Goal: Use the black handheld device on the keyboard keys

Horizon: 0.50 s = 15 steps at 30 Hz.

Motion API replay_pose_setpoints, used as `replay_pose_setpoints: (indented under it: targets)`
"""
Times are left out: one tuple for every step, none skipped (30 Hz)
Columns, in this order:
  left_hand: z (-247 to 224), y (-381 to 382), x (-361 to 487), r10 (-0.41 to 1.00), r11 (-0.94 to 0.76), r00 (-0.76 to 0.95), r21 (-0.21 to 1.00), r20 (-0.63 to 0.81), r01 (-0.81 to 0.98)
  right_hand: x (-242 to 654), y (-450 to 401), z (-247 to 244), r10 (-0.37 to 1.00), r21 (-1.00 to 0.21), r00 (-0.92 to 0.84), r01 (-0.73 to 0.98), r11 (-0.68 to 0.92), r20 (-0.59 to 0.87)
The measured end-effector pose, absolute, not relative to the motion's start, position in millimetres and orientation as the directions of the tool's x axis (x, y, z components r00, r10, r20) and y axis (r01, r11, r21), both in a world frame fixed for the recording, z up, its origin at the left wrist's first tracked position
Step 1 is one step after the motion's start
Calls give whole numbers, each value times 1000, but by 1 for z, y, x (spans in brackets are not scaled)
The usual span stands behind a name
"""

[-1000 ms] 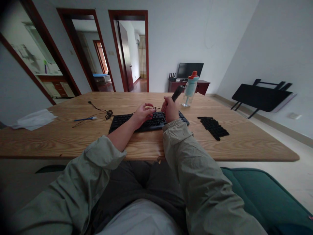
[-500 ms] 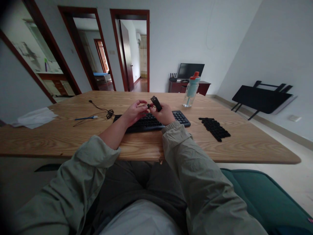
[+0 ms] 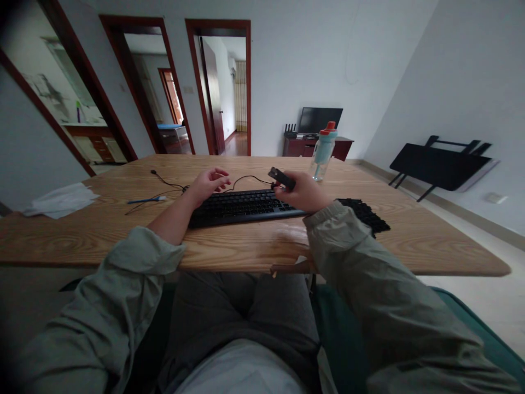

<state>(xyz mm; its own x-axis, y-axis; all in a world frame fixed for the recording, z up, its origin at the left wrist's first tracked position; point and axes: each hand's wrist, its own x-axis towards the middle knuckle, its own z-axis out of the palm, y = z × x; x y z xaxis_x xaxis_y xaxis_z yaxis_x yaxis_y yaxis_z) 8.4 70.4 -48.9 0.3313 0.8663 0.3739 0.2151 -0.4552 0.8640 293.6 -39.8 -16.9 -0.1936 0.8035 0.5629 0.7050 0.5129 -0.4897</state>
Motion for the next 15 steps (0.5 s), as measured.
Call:
replay_pose_setpoints:
  targets:
    - [-51,78,-5,865,-491,279,818,417,300,312,-47,-10,834,-468,-199,749,468,515]
    - [-54,85,-18,854,-521,242,755,461,398,331,-53,-4,867,-444,-207,792,420,453]
    - [-57,92,-30,845,-527,222,693,486,492,352,-60,1,903,-417,-202,834,362,380]
    - [-60,97,-41,849,-512,222,649,479,562,374,-66,5,937,-387,-190,873,297,292]
    - [-63,102,-50,865,-481,207,635,458,605,396,-72,8,967,-360,-153,907,220,205]
    - [-65,105,-57,878,-451,190,629,438,633,418,-77,8,990,-346,-87,931,120,110]
    - [-68,107,-61,889,-426,172,626,424,653,440,-82,6,1000,-337,-17,941,23,20]
    - [-69,109,-64,897,-406,157,625,414,667,461,-86,2,998,-331,36,942,-49,-47]
    - [-71,110,-65,899,-396,150,622,411,676,481,-91,-3,994,-326,59,942,-84,-87]
    - [-72,111,-64,899,-395,149,616,411,682,498,-95,-9,992,-313,67,945,-99,-110]
    - [-73,112,-63,898,-399,157,610,411,684,513,-99,-16,987,-296,83,947,-121,-138]
    - [-74,112,-61,896,-406,170,606,409,684,525,-102,-24,981,-282,105,948,-149,-166]
    - [-75,113,-59,895,-414,184,602,407,683,533,-106,-31,973,-268,128,947,-178,-193]
    - [-76,113,-57,894,-420,195,601,404,680,539,-108,-38,977,-266,155,945,-190,-148]
    - [-77,113,-56,894,-423,202,602,400,677,542,-110,-44,979,-267,200,942,-202,-36]
